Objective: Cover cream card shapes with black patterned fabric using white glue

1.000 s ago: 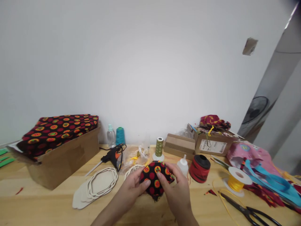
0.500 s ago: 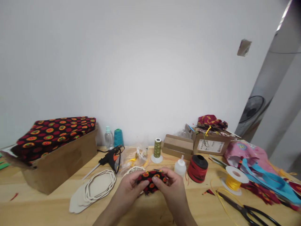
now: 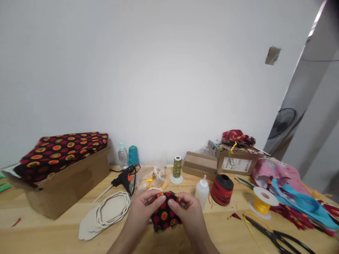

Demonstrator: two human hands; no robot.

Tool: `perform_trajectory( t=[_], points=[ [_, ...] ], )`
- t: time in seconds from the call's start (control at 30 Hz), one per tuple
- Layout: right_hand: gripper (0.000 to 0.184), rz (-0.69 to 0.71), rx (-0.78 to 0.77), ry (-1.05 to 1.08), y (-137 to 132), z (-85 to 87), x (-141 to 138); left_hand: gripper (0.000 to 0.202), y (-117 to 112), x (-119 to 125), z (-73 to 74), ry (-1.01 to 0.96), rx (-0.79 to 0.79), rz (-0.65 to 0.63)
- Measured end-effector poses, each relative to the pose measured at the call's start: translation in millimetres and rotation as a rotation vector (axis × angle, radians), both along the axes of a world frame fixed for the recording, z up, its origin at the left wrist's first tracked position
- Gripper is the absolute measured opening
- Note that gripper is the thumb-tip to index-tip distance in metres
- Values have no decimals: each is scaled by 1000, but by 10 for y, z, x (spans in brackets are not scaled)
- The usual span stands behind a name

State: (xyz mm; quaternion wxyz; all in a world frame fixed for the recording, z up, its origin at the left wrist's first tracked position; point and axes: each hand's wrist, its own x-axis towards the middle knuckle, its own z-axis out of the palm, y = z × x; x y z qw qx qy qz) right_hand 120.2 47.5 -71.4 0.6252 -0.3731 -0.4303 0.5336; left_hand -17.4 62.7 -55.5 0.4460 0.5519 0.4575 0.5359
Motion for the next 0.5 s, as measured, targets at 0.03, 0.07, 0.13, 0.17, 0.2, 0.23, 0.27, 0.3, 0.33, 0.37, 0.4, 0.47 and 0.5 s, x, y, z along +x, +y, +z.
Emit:
perform_trajectory(
  t=[0.03,0.07,0.13,0.17,0.2,0.23,0.27,0.3,0.33,0.37,0.4,0.47,0.5],
  points=[
    [17,5,5,-8,-1,0,0,10,0,-1,1,2,-8,0],
    [17,10,14,-19,-1,2,3,11,-1,-3,2,2,-13,-1],
    [16,12,35,-43,-1,10,14,11,-2,-6,4,0,-19,-2],
    [16,8,43,-53,-1,15,18,12,-4,-7,5,-2,-21,-4],
    [16,2,48,-60,-1,19,21,12,-5,-7,6,-3,-24,-7],
    [16,-4,47,-64,-2,24,21,13,-5,-8,5,-3,-27,-9],
    [16,-7,43,-65,-4,29,20,14,-6,-8,5,-2,-32,-11],
    [17,-9,37,-66,-6,34,17,16,-6,-8,4,0,-38,-14],
    [18,-14,33,-68,-9,40,13,17,-7,-7,2,3,-42,-16],
    [18,-22,33,-74,-12,47,10,17,-8,-4,1,6,-42,-15],
    [17,-35,39,-85,-15,55,8,17,-12,0,1,10,-39,-15],
    [15,-76,58,-111,-21,67,8,15,-23,16,7,22,-28,-18],
    [15,-98,65,-122,-23,71,8,13,-30,26,12,28,-21,-19]
  ],
)
